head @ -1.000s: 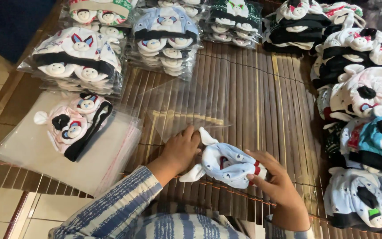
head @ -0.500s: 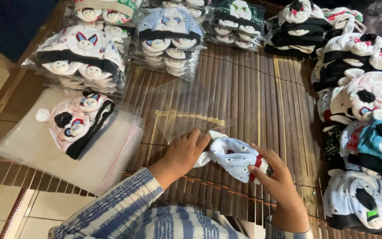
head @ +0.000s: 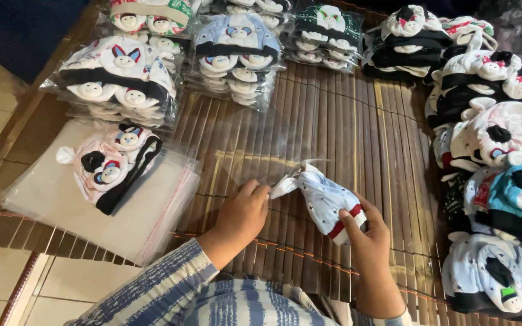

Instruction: Packaging baby hats into individual plastic bags

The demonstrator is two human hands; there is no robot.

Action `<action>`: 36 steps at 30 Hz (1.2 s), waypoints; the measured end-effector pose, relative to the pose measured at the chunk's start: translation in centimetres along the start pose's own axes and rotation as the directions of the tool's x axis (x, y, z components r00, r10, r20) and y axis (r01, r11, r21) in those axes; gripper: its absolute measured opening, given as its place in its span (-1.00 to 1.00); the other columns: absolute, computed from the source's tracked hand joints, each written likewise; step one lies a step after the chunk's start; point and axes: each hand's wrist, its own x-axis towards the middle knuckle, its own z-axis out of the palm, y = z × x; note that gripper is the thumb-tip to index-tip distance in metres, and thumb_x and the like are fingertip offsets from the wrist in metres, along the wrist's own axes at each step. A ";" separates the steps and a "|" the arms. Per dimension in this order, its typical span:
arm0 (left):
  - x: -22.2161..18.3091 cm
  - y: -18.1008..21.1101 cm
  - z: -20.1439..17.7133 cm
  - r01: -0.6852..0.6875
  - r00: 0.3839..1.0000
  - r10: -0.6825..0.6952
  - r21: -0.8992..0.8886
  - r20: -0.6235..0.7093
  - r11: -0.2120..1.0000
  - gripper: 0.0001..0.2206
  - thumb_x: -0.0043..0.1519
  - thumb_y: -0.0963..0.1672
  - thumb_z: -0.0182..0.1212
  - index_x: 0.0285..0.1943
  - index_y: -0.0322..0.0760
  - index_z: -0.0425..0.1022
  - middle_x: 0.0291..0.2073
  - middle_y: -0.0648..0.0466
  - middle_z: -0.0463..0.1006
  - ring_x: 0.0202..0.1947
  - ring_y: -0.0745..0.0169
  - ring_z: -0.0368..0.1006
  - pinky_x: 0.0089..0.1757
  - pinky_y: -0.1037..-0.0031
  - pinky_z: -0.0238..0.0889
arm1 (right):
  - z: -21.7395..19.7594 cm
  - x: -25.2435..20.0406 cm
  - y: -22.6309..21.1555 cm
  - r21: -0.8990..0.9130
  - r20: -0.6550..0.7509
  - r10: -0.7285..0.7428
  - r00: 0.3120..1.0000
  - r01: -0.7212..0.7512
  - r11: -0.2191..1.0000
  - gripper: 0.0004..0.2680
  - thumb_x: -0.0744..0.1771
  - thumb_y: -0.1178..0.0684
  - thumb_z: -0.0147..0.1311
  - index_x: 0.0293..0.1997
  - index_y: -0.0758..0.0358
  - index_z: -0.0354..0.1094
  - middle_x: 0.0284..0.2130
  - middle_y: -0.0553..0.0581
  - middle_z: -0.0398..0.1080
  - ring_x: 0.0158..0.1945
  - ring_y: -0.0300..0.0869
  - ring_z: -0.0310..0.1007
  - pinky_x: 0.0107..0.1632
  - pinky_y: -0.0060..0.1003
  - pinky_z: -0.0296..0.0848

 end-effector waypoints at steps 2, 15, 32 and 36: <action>0.3 0.6 -0.5 -0.049 0.997 0.051 0.034 -0.061 0.998 -0.87 0.14 -0.24 0.20 -0.17 -0.22 0.43 -0.27 0.02 0.42 -0.38 -0.07 0.46 -0.36 0.17 0.36 | 0.5 -0.2 -0.1 -0.088 -0.022 -0.041 0.999 0.039 0.995 -0.61 0.27 0.20 0.14 0.26 0.45 0.28 0.02 0.29 0.46 -0.02 -0.12 0.46 0.04 -0.32 0.44; 0.4 0.9 -0.8 -0.143 0.968 0.174 0.172 -0.182 0.975 -0.83 0.13 -0.25 0.27 -0.14 -0.23 0.47 -0.29 0.07 0.41 -0.52 0.14 0.42 -0.50 0.35 0.34 | 0.5 -1.0 -1.3 -0.090 -0.126 0.033 0.992 -0.045 0.995 -0.65 0.28 0.18 0.13 0.21 0.45 0.35 -0.10 0.29 0.50 -0.12 -0.13 0.47 -0.06 -0.33 0.47; 0.7 1.4 -0.1 -0.086 0.989 0.087 0.008 -0.116 0.996 -0.80 0.08 -0.24 0.20 -0.18 -0.24 0.32 -0.18 0.00 0.42 -0.29 -0.06 0.39 -0.32 0.19 0.32 | 1.9 -2.0 0.2 -0.424 0.202 -0.444 0.873 0.487 0.763 -0.59 0.21 0.13 0.32 0.17 0.33 0.38 -0.08 0.16 0.41 -0.11 -0.11 0.49 -0.03 -0.28 0.48; 0.6 0.8 1.8 -0.083 0.995 0.083 0.000 -0.056 0.997 -0.70 0.09 -0.24 0.16 0.02 -0.46 0.34 -0.08 -0.26 0.58 -0.10 -0.29 0.51 -0.16 0.12 0.41 | 2.6 -2.3 0.1 -0.445 0.234 -0.450 0.862 0.507 0.739 -0.60 0.21 0.11 0.33 0.15 0.33 0.38 -0.11 0.15 0.42 -0.15 -0.10 0.50 -0.05 -0.28 0.48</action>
